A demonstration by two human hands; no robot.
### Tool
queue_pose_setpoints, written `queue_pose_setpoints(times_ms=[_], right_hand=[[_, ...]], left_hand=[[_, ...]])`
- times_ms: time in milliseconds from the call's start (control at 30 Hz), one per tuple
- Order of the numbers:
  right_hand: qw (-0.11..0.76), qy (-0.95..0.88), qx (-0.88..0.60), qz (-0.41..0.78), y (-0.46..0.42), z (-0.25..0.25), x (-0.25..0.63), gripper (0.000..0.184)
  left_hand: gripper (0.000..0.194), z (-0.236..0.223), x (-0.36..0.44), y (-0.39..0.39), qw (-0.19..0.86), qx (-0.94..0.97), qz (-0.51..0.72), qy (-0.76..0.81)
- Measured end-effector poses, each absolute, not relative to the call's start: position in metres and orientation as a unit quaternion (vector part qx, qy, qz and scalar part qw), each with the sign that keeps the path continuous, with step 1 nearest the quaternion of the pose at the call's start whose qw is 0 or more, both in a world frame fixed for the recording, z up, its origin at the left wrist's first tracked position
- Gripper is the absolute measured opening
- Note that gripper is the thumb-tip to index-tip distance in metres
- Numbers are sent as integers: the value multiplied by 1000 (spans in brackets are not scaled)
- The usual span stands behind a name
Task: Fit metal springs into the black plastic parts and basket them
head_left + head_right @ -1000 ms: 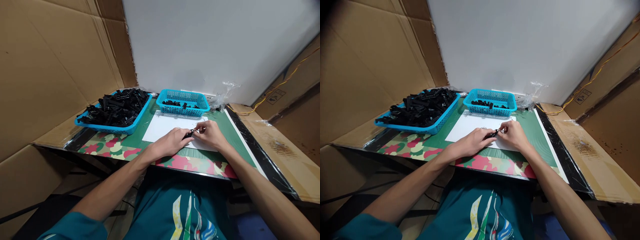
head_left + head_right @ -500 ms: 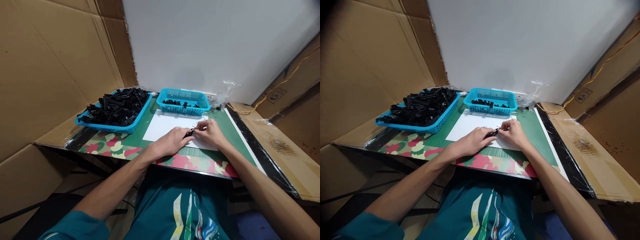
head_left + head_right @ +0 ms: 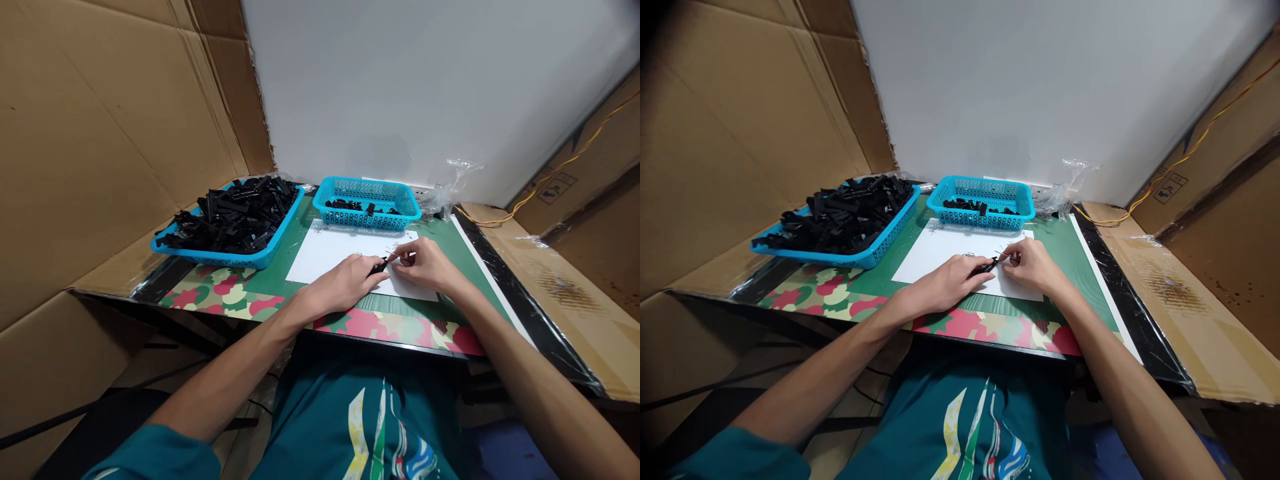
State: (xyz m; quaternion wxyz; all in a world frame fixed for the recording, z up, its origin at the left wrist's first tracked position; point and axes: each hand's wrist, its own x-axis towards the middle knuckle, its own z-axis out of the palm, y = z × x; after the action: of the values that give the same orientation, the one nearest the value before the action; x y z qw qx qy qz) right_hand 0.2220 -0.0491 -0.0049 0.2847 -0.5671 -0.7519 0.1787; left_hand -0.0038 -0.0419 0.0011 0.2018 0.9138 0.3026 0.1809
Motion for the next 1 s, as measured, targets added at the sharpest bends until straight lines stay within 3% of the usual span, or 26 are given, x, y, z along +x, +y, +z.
queue_pose_setpoints(times_ms=[200, 333, 433, 533, 633, 767, 1000], right_hand=[[358, -757, -533, 126, -52, 1, 224, 31], [448, -736, -503, 75, -51, -1, 226, 23], [510, -674, -517, 134, -52, -2, 226, 16], [558, -594, -519, 256, -53, -4, 221, 24], [564, -564, -515, 314, -51, -6, 213, 35], [537, -581, -535, 296, -45, -12, 208, 45], [512, -614, -543, 258, -45, -14, 207, 42]], left_hand=[[39, 0, -4, -42, 196, 914, 185, 302], [41, -2, -4, -42, 189, 914, 184, 308], [42, -3, -4, -42, 181, 918, 185, 301], [41, -3, -4, -41, 175, 921, 187, 295], [39, -2, -4, -41, 170, 923, 182, 293], [38, 0, -3, -41, 170, 925, 173, 291], [36, -5, -2, -39, 161, 932, 168, 277]])
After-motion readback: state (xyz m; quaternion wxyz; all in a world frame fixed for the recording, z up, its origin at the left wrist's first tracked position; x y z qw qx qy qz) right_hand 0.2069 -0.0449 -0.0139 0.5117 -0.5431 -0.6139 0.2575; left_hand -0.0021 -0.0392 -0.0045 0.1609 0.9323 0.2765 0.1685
